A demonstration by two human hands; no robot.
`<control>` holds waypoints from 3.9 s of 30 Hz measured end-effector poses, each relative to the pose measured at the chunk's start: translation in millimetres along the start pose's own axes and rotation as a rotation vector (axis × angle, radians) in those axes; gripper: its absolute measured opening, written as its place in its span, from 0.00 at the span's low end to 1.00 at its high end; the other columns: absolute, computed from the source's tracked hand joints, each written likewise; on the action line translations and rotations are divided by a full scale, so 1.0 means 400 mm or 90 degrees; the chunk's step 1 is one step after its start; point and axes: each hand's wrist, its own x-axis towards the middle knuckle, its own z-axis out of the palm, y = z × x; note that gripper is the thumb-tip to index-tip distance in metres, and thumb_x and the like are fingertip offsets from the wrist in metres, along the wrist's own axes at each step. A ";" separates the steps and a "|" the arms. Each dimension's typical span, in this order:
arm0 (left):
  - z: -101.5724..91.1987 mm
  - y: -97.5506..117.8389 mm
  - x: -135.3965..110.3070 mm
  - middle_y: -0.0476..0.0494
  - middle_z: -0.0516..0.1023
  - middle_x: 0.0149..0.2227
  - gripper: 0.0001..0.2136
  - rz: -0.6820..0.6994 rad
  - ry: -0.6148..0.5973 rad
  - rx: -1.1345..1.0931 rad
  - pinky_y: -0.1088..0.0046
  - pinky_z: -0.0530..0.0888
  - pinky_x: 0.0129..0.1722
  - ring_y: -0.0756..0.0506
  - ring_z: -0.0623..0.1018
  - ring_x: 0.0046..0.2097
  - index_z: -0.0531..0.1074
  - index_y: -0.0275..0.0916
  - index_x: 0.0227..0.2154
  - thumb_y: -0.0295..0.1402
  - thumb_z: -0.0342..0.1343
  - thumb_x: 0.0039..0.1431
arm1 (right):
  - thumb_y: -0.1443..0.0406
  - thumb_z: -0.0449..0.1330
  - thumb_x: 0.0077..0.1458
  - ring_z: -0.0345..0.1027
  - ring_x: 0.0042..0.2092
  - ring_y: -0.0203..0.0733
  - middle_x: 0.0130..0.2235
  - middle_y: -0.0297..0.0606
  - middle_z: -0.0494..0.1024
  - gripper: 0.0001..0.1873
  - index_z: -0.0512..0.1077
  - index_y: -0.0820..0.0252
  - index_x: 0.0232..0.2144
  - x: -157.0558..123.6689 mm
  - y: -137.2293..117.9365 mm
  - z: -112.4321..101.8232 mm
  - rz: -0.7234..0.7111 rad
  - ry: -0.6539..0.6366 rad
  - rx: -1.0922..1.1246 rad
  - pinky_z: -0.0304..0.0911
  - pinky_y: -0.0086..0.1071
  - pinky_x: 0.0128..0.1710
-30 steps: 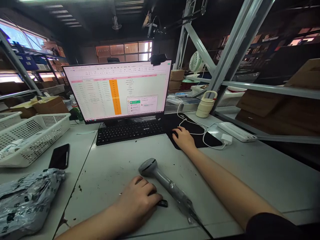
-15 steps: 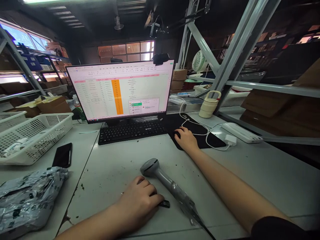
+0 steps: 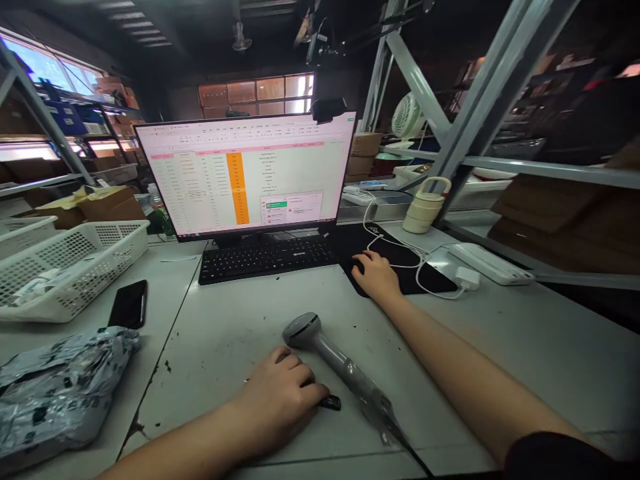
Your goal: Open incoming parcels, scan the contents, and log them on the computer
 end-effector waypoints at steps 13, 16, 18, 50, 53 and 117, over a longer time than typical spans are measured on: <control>0.009 -0.001 -0.003 0.48 0.77 0.39 0.09 -0.004 0.018 -0.025 0.61 0.66 0.51 0.44 0.74 0.42 0.74 0.45 0.49 0.34 0.56 0.68 | 0.62 0.54 0.62 0.68 0.54 0.55 0.61 0.47 0.72 0.22 0.74 0.61 0.55 -0.001 -0.004 -0.006 0.018 -0.007 0.028 0.67 0.45 0.53; 0.011 -0.002 -0.003 0.48 0.77 0.39 0.09 -0.002 0.023 -0.027 0.61 0.66 0.50 0.44 0.74 0.42 0.74 0.45 0.49 0.33 0.55 0.68 | 0.62 0.54 0.63 0.68 0.54 0.55 0.61 0.47 0.71 0.20 0.74 0.61 0.54 -0.001 -0.003 -0.006 0.016 -0.016 0.034 0.68 0.44 0.52; 0.010 -0.001 -0.002 0.48 0.77 0.39 0.09 0.002 0.024 -0.022 0.62 0.66 0.49 0.44 0.74 0.41 0.74 0.45 0.49 0.33 0.55 0.69 | 0.62 0.54 0.63 0.68 0.55 0.56 0.62 0.47 0.70 0.20 0.75 0.60 0.53 -0.001 -0.002 -0.008 0.012 -0.024 0.038 0.68 0.44 0.51; 0.006 -0.002 -0.003 0.48 0.76 0.38 0.09 0.002 0.007 -0.013 0.62 0.65 0.50 0.44 0.73 0.42 0.75 0.45 0.49 0.34 0.55 0.68 | 0.61 0.56 0.62 0.69 0.57 0.57 0.60 0.50 0.72 0.19 0.77 0.59 0.52 0.007 0.015 0.019 -0.049 0.008 0.081 0.70 0.47 0.52; 0.004 -0.004 -0.004 0.48 0.76 0.38 0.10 0.005 0.003 -0.020 0.62 0.65 0.50 0.44 0.73 0.42 0.75 0.45 0.49 0.33 0.56 0.68 | 0.61 0.56 0.61 0.69 0.57 0.56 0.60 0.49 0.72 0.22 0.74 0.59 0.56 0.005 0.011 0.015 -0.042 0.010 0.073 0.69 0.47 0.53; -0.007 0.000 -0.001 0.47 0.77 0.38 0.10 0.009 -0.006 -0.012 0.63 0.66 0.50 0.44 0.75 0.42 0.74 0.44 0.51 0.34 0.54 0.69 | 0.60 0.54 0.62 0.69 0.56 0.56 0.60 0.50 0.72 0.22 0.76 0.59 0.54 0.010 0.020 0.023 -0.035 0.005 0.054 0.68 0.47 0.53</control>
